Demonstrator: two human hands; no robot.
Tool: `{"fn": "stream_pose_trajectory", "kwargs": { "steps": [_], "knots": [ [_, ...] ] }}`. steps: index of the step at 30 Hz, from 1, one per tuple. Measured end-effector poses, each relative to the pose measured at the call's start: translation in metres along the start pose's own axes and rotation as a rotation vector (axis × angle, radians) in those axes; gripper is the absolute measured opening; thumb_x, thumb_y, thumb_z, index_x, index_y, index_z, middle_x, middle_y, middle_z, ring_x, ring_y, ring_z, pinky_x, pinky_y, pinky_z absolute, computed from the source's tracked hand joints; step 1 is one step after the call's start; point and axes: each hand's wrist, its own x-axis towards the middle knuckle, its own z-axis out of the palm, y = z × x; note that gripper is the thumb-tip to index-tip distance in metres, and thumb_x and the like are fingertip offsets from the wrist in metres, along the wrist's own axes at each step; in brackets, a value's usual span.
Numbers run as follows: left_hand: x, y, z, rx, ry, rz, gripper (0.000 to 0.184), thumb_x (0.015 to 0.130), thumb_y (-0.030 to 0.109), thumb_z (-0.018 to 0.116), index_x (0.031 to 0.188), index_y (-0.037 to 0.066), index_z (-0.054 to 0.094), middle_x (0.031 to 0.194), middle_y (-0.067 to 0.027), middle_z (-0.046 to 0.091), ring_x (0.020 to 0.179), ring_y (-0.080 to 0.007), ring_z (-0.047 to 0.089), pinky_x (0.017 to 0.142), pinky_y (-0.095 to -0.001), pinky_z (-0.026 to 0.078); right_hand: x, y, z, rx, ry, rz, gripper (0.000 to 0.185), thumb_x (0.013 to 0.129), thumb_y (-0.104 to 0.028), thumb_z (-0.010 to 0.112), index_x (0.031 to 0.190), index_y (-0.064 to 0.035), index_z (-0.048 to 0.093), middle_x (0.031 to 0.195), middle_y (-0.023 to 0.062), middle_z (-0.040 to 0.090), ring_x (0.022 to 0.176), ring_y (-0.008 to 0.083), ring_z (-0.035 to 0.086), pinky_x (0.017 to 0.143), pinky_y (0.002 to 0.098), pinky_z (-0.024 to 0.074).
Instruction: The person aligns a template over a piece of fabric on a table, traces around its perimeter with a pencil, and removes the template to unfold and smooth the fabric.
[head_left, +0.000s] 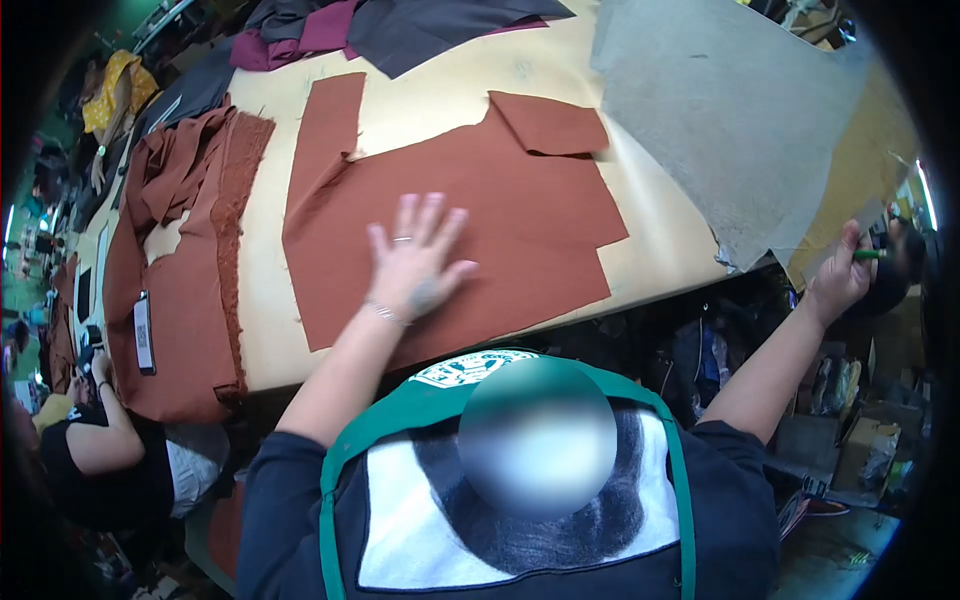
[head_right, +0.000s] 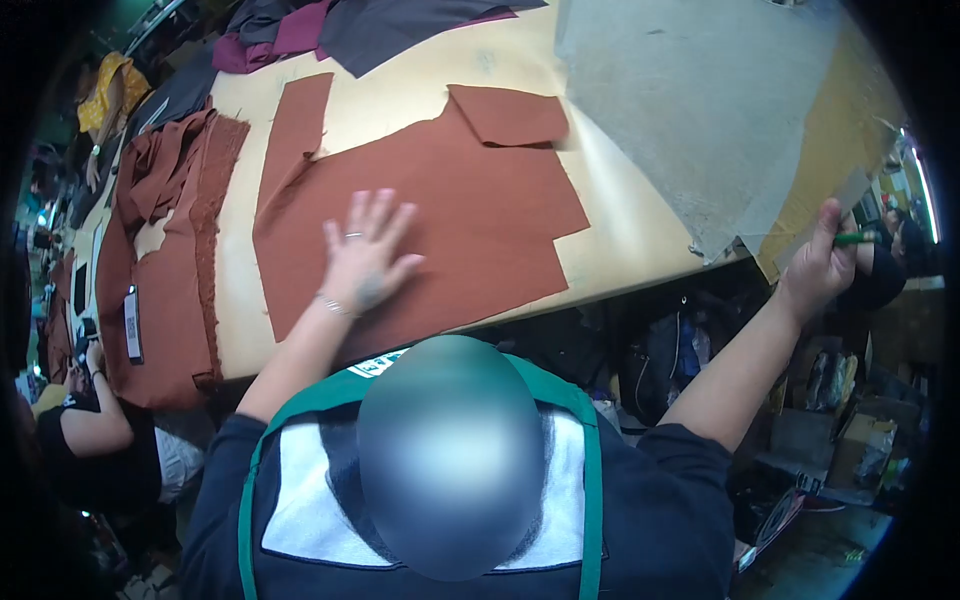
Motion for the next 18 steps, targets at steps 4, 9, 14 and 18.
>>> {"fn": "stream_pose_trajectory", "kwargs": {
  "steps": [4,9,14,18],
  "knots": [
    [0.003,0.032,0.018,-0.132,-0.155,0.196,0.072,0.077,0.061,0.044,0.135,0.023,0.026,0.144,-0.0069,0.012,0.133,-0.0328,0.004,0.096,-0.066,0.012,-0.001,-0.003,-0.023,-0.058,0.029,-0.045,0.022,0.085,-0.014,0.058,0.095,0.0048,0.059,0.094,0.0062,0.059,0.088,0.012,0.051,0.081,0.0251,0.0379],
    [-0.008,0.028,0.01,-0.125,-0.194,0.173,0.067,0.079,0.057,0.044,0.134,0.021,0.03,0.144,-0.0067,0.013,0.133,-0.0319,0.004,0.095,-0.0664,0.013,-0.028,-0.036,-0.04,-0.085,0.105,-0.035,0.02,0.086,-0.014,0.056,0.094,0.005,0.059,0.091,0.0061,0.059,0.085,0.0122,0.05,0.079,0.0256,0.0378],
    [0.083,0.002,0.01,-0.28,0.189,0.191,0.05,0.084,0.038,0.049,0.124,0.01,0.042,0.133,-0.0128,0.034,0.125,-0.0314,0.028,0.096,-0.0546,0.029,-0.064,-0.041,-0.048,-0.11,0.077,0.016,0.016,0.087,-0.012,0.054,0.091,0.003,0.058,0.089,0.0046,0.058,0.084,0.0113,0.05,0.078,0.0257,0.038],
    [0.194,0.002,0.004,-0.405,0.267,0.178,0.05,0.077,0.041,0.057,0.113,0.008,0.051,0.115,-0.0142,0.05,0.106,-0.0297,0.049,0.089,-0.0388,0.041,-0.071,-0.05,-0.051,-0.201,0.127,0.005,0.014,0.087,-0.012,0.054,0.081,0.0007,0.055,0.08,0.0026,0.053,0.077,0.0103,0.047,0.072,0.0238,0.0364]
  ]
}}
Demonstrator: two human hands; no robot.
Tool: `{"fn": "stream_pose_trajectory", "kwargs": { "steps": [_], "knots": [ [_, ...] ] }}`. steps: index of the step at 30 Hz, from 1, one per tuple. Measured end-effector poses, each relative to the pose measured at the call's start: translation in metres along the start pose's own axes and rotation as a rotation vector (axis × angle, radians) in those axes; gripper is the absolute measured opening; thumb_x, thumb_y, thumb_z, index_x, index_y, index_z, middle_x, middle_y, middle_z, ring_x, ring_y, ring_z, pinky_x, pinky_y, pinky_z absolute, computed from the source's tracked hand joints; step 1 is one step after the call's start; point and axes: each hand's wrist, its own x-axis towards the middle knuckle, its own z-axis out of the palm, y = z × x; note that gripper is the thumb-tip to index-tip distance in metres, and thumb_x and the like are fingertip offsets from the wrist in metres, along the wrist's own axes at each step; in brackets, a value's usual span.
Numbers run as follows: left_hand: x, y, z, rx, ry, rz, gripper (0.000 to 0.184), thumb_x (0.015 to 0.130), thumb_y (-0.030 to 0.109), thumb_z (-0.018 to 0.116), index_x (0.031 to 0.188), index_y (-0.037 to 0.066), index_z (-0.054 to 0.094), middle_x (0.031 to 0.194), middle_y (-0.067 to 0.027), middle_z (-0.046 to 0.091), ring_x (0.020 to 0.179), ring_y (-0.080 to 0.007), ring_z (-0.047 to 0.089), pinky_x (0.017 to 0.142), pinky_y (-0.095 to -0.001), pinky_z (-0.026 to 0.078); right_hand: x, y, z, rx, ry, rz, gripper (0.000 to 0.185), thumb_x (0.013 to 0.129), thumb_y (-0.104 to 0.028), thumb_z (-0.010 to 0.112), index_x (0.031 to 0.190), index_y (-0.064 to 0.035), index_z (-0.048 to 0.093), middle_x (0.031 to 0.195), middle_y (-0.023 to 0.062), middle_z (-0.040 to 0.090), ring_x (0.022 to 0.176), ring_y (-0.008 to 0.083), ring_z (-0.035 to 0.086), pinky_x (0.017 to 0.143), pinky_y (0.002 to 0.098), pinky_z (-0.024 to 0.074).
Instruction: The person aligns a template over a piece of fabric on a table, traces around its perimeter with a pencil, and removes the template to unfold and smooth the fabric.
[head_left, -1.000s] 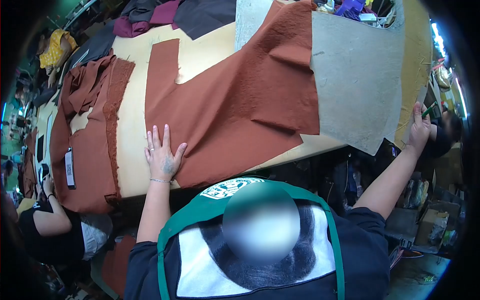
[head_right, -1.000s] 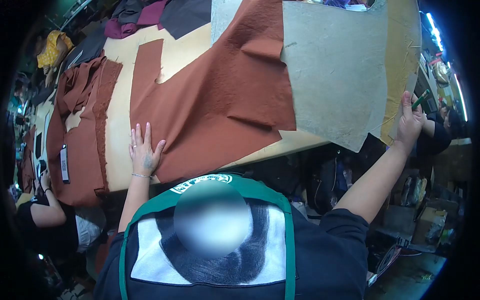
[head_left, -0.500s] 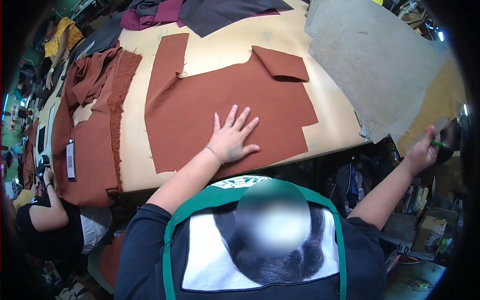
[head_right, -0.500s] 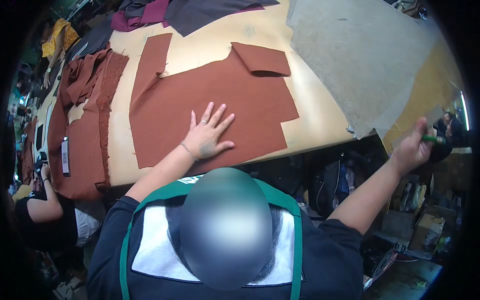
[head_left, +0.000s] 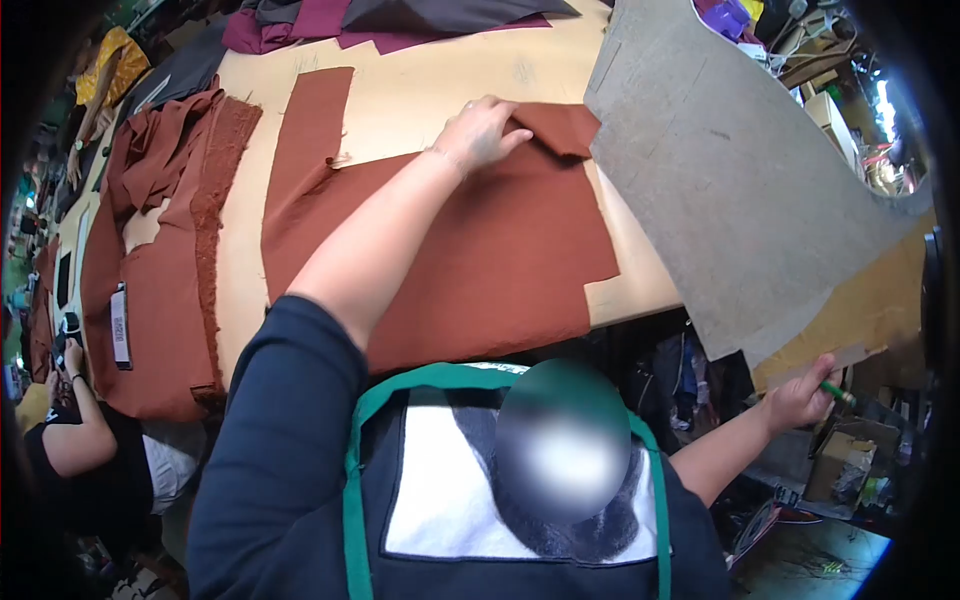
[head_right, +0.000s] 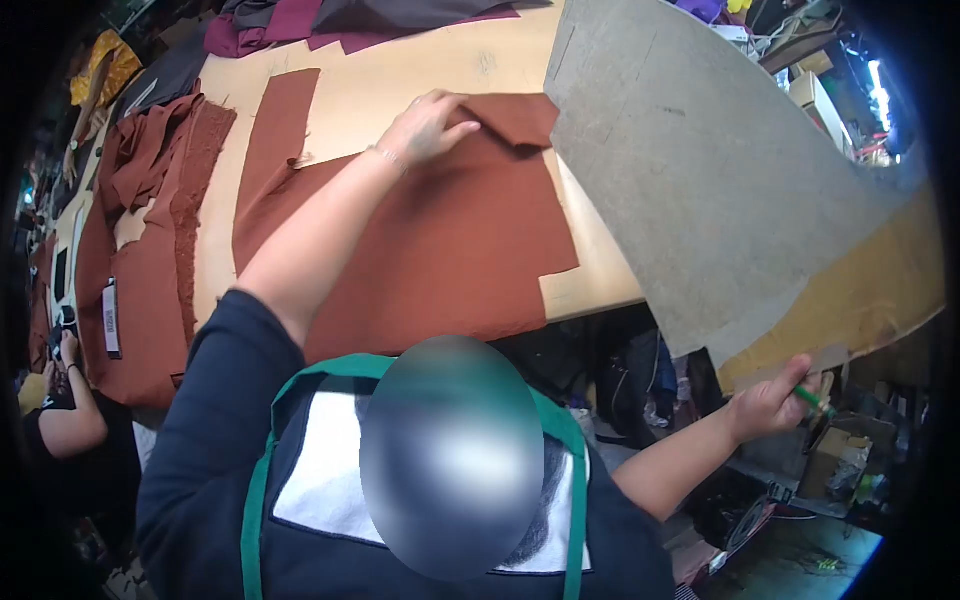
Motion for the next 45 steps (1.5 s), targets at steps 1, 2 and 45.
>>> {"fn": "stream_pose_trajectory", "kwargs": {
  "steps": [1,2,45],
  "knots": [
    [0.015,0.0,0.005,0.005,-0.009,-0.094,0.056,0.075,0.044,0.059,0.116,0.007,0.049,0.116,-0.0147,0.05,0.107,-0.0304,0.048,0.09,-0.0385,0.04,-0.001,-0.006,-0.002,-0.049,0.014,0.0,0.016,0.087,-0.012,0.054,0.077,-0.0001,0.053,0.077,0.0019,0.051,0.075,0.0104,0.045,0.071,0.0236,0.036],
    [0.029,0.003,0.01,0.004,-0.016,-0.186,0.062,0.073,0.046,0.061,0.118,0.005,0.048,0.117,-0.0153,0.05,0.109,-0.031,0.047,0.092,-0.0383,0.039,0.001,-0.008,-0.008,-0.098,0.031,-0.005,0.019,0.087,-0.012,0.054,0.072,-0.0008,0.05,0.074,0.0011,0.049,0.073,0.0104,0.044,0.07,0.0235,0.0355],
    [0.103,-0.016,0.024,-0.205,0.615,-0.601,0.068,0.076,0.046,0.057,0.13,0.013,0.031,0.136,-0.0159,0.027,0.128,-0.0364,0.018,0.094,-0.0622,0.022,0.068,-0.012,-0.109,0.133,-0.063,0.17,0.032,0.087,-0.021,0.053,0.109,0.0026,0.051,0.112,0.0111,0.053,0.102,0.0196,0.048,0.09,0.0324,0.0337]
  ]
}}
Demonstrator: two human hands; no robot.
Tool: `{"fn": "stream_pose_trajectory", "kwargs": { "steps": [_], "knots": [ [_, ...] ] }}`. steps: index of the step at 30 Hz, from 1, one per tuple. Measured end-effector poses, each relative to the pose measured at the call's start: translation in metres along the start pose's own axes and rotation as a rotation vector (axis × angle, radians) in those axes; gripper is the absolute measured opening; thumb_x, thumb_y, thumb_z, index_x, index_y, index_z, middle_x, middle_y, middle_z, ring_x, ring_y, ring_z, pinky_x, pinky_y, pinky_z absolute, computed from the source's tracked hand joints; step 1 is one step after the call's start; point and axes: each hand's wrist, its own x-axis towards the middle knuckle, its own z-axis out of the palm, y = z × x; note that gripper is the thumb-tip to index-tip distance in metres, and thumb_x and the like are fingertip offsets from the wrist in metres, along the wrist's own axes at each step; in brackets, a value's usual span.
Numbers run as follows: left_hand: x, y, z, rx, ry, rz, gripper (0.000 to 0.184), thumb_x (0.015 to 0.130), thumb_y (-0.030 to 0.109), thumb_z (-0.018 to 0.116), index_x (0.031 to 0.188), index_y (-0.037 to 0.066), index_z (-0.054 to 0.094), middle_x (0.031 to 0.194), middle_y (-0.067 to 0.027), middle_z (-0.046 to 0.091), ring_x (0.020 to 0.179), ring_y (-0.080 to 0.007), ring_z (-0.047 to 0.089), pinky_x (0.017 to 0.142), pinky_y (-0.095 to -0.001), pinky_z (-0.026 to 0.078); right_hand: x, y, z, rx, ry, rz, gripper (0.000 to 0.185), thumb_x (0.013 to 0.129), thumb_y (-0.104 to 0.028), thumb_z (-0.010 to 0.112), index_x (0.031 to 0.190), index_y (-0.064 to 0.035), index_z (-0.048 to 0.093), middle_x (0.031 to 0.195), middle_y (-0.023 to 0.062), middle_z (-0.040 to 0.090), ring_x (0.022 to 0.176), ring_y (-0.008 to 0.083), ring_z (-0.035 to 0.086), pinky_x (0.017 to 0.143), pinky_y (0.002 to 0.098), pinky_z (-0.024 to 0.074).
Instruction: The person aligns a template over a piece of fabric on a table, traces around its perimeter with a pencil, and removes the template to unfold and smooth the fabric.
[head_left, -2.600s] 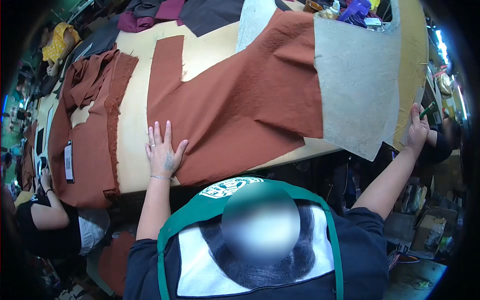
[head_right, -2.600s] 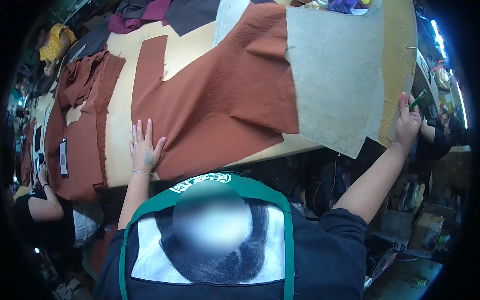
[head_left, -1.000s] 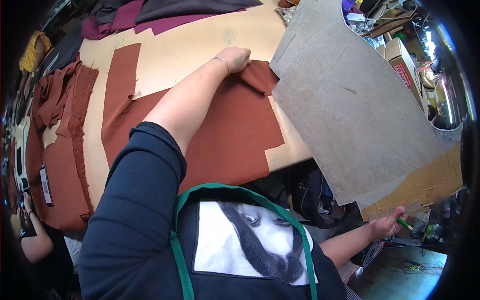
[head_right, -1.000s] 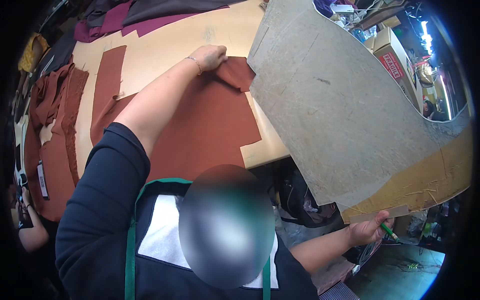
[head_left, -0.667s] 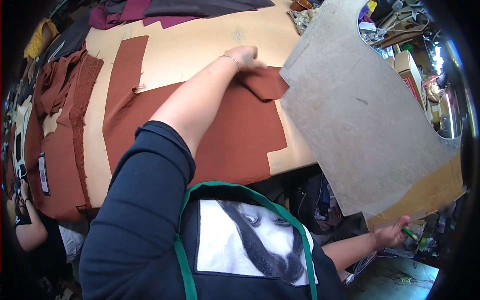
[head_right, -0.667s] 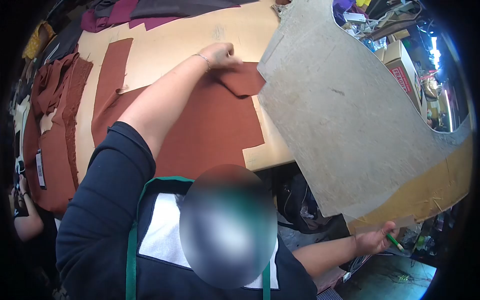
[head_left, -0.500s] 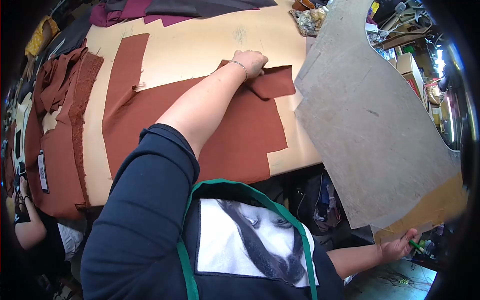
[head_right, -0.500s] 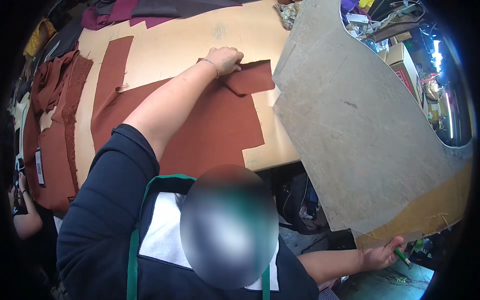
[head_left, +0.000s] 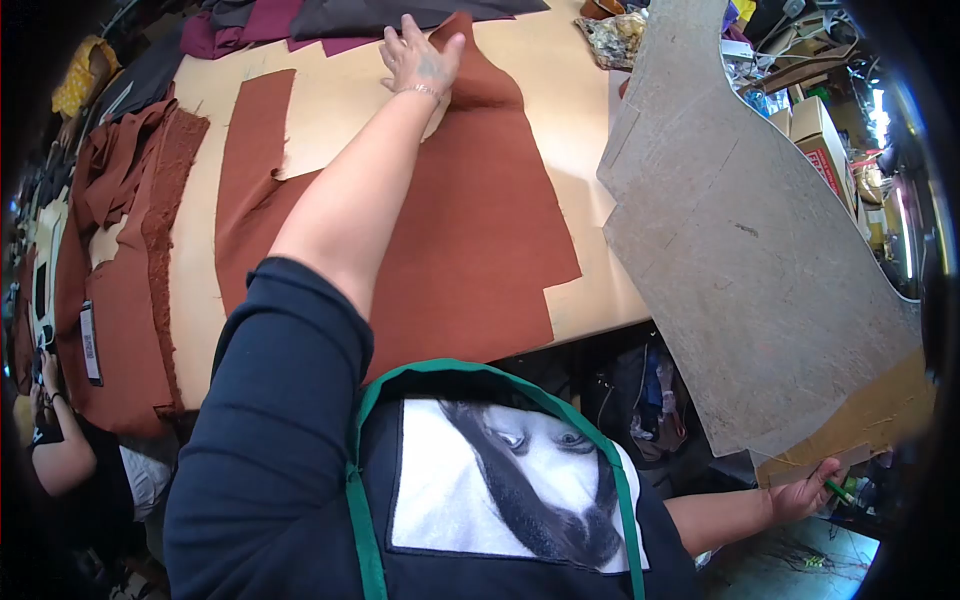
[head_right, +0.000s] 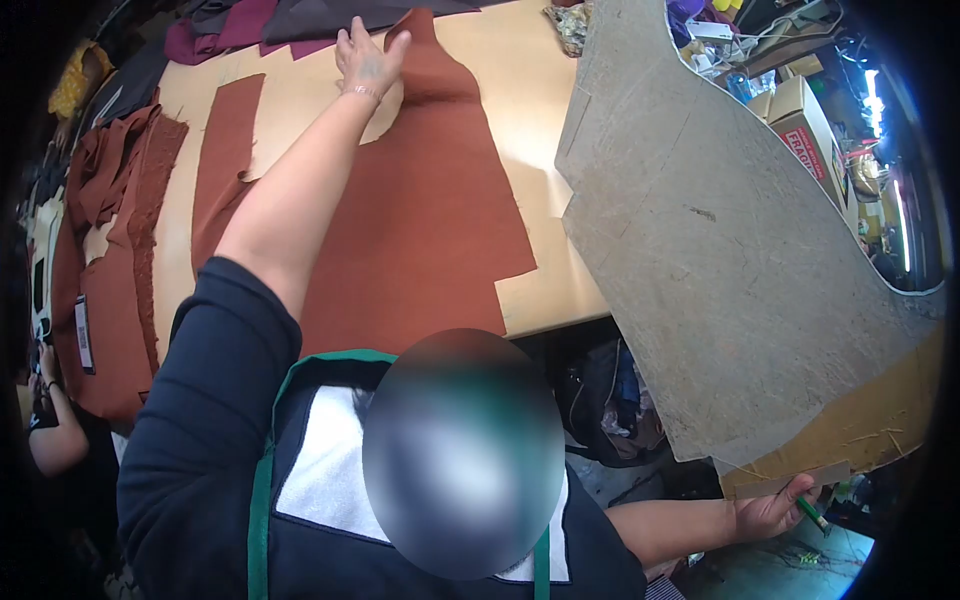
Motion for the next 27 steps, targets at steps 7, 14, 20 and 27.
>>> {"fn": "stream_pose_trajectory", "kwargs": {
  "steps": [7,14,20,27],
  "knots": [
    [-0.157,-0.008,-0.123,0.657,-0.8,0.331,0.083,0.069,0.068,0.049,0.136,0.024,0.027,0.144,-0.0109,0.012,0.131,-0.0386,0.002,0.093,-0.069,0.01,0.018,0.026,-0.033,-0.063,0.011,-0.044,0.031,0.086,-0.019,0.054,0.107,0.0043,0.052,0.109,0.0112,0.054,0.102,0.019,0.048,0.089,0.032,0.034],
    [-0.203,-0.016,-0.133,0.641,-0.849,0.412,0.085,0.068,0.071,0.045,0.136,0.026,0.025,0.145,-0.0097,0.003,0.131,-0.0384,-0.004,0.091,-0.0716,0.009,0.016,0.023,-0.019,-0.027,0.03,-0.143,0.024,0.086,-0.018,0.056,0.097,0.0022,0.058,0.1,0.0076,0.056,0.095,0.0164,0.049,0.087,0.0295,0.0341],
    [-0.145,-0.046,-0.165,0.88,-0.633,0.054,0.08,0.071,0.072,0.039,0.137,0.028,0.022,0.145,-0.0089,0.005,0.132,-0.0375,-0.002,0.09,-0.0718,0.011,0.02,0.031,-0.045,0.102,0.056,-0.056,0.031,0.085,-0.017,0.055,0.109,0.0034,0.052,0.113,0.012,0.053,0.105,0.0215,0.048,0.093,0.0339,0.0327],
    [-0.103,-0.057,-0.149,0.837,-0.578,-0.03,0.082,0.07,0.073,0.039,0.137,0.031,0.018,0.145,-0.0102,0.004,0.132,-0.0361,0.0,0.092,-0.0704,0.009,0.005,0.037,-0.043,0.066,0.107,-0.046,0.032,0.086,-0.018,0.054,0.107,0.0054,0.052,0.115,0.0129,0.05,0.108,0.0209,0.045,0.094,0.0335,0.0307]
  ]
}}
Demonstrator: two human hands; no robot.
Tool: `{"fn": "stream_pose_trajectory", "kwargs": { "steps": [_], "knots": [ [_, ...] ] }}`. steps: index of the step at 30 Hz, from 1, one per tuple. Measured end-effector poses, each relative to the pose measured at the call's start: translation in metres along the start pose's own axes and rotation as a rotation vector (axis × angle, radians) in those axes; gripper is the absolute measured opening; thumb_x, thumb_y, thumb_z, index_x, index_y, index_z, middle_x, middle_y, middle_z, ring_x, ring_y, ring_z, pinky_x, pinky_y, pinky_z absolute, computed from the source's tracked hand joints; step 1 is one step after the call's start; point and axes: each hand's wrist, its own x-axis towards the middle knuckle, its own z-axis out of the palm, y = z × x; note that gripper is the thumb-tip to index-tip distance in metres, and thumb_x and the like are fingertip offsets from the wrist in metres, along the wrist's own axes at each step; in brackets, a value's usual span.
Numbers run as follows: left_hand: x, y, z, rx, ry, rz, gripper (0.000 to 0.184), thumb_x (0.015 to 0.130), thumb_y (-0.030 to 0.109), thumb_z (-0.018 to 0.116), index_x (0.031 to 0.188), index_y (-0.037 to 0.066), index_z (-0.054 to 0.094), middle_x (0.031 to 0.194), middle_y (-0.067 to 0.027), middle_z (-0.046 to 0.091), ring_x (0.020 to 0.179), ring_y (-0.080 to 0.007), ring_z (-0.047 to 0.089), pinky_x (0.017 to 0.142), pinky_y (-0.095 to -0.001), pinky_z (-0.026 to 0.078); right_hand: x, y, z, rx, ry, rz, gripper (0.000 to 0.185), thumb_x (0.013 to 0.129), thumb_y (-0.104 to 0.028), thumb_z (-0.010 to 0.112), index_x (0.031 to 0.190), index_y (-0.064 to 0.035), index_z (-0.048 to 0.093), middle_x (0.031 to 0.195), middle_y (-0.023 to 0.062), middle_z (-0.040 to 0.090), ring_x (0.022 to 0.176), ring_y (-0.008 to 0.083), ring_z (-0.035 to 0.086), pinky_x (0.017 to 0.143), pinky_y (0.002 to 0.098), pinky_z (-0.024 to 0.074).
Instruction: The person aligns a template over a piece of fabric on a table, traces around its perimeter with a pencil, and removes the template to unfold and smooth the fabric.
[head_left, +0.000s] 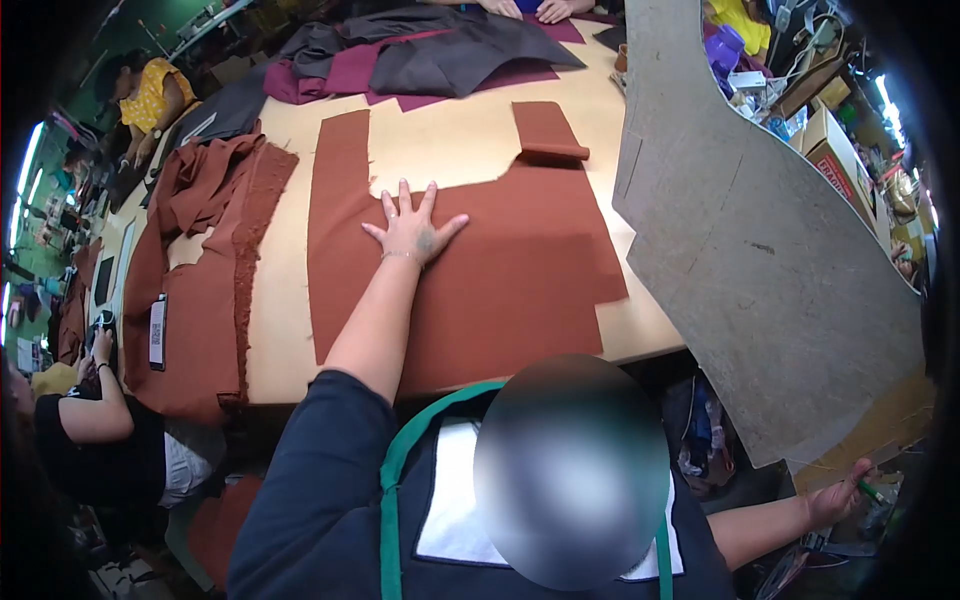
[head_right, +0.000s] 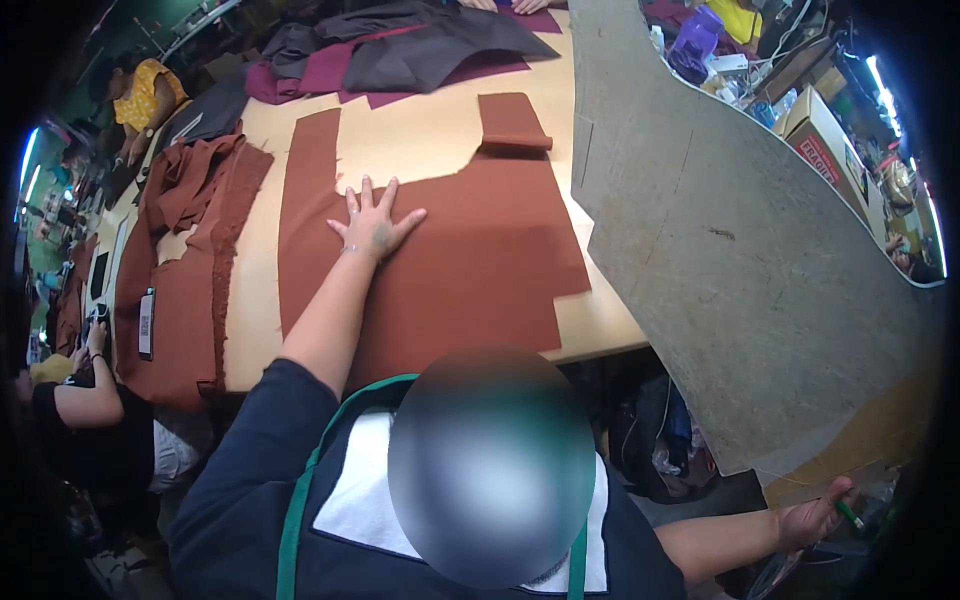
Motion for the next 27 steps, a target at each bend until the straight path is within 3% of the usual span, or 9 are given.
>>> {"fn": "stream_pose_trajectory", "kwargs": {
  "steps": [2,4,8,10,13,17,22,24,27],
  "knots": [
    [0.011,0.0,-0.007,0.001,-0.002,-0.002,0.082,0.07,0.073,0.039,0.137,0.031,0.019,0.145,-0.0101,0.002,0.132,-0.0357,-0.001,0.092,-0.0704,0.01,-0.004,0.0,-0.003,-0.02,0.011,-0.027,0.029,0.085,-0.018,0.056,0.103,0.0054,0.055,0.112,0.0121,0.053,0.105,0.0195,0.046,0.094,0.0319,0.0306],
    [0.013,0.005,-0.009,0.021,-0.004,0.048,0.08,0.071,0.072,0.04,0.137,0.03,0.02,0.145,-0.0092,0.002,0.132,-0.0356,-0.002,0.092,-0.0704,0.01,-0.009,-0.003,-0.004,0.004,-0.011,-0.015,0.036,0.086,-0.019,0.054,0.111,0.0057,0.049,0.119,0.0132,0.048,0.11,0.0214,0.044,0.095,0.0329,0.0294],
    [-0.026,0.048,0.005,0.049,0.169,0.431,0.074,0.075,0.065,0.042,0.136,0.028,0.023,0.145,-0.0052,0.005,0.133,-0.0338,-0.002,0.092,-0.0709,0.01,-0.013,-0.019,-0.003,0.039,0.019,0.08,0.041,0.086,-0.021,0.054,0.116,0.0063,0.046,0.122,0.0141,0.047,0.112,0.0228,0.042,0.096,0.0335,0.0287],
    [-0.026,0.068,0.018,0.02,0.158,0.563,0.076,0.075,0.066,0.042,0.137,0.026,0.022,0.145,-0.0058,0.006,0.133,-0.0326,0.0,0.092,-0.0708,0.01,-0.011,-0.025,-0.011,-0.011,0.037,0.051,0.043,0.086,-0.023,0.055,0.115,0.0065,0.046,0.119,0.0143,0.048,0.111,0.0234,0.043,0.096,0.0341,0.0287],
    [-0.038,0.072,0.033,-0.013,-0.038,0.664,0.077,0.075,0.066,0.041,0.137,0.022,0.023,0.145,-0.0068,0.007,0.133,-0.0324,0.001,0.092,-0.0702,0.01,-0.014,-0.041,0.002,-0.038,0.074,0.025,0.044,0.085,-0.025,0.056,0.114,0.0064,0.047,0.117,0.0141,0.049,0.109,0.0235,0.044,0.095,0.0345,0.0292],
    [-0.077,0.059,0.02,0.031,-0.158,0.678,0.077,0.077,0.066,0.038,0.136,0.019,0.024,0.145,-0.008,0.006,0.133,-0.0318,0.002,0.093,-0.0696,0.01,-0.022,-0.055,-0.001,-0.097,0.094,0.017,0.041,0.084,-0.026,0.057,0.11,0.0056,0.05,0.114,0.0137,0.051,0.107,0.0229,0.045,0.094,0.035,0.0301],
    [-0.004,0.106,0.01,-0.076,0.169,0.624,0.073,0.08,0.063,0.033,0.136,0.017,0.026,0.144,-0.0088,0.01,0.133,-0.0304,0.003,0.093,-0.069,0.01,-0.019,-0.058,-0.013,-0.159,0.147,0.062,0.039,0.085,-0.026,0.055,0.109,0.0045,0.05,0.111,0.0135,0.052,0.103,0.0223,0.047,0.093,0.035,0.0312],
    [0.046,0.137,0.003,-0.107,0.163,0.521,0.068,0.083,0.06,0.029,0.135,0.017,0.027,0.144,-0.0056,0.015,0.133,-0.0278,0.004,0.096,-0.0669,0.009,-0.018,-0.06,-0.012,-0.118,0.104,0.064,0.038,0.086,-0.025,0.054,0.11,0.0044,0.049,0.113,0.0138,0.051,0.104,0.0224,0.046,0.093,0.0351,0.031],
    [0.112,0.164,-0.021,-0.085,-0.167,0.35,0.064,0.085,0.058,0.025,0.136,0.019,0.026,0.143,-0.001,0.018,0.134,-0.0253,0.005,0.098,-0.0645,0.006,-0.012,-0.061,-0.005,-0.188,0.072,0.041,0.04,0.086,-0.024,0.054,0.113,0.0046,0.047,0.117,0.0147,0.048,0.107,0.0229,0.045,0.094,0.0358,0.0307]
  ]
}}
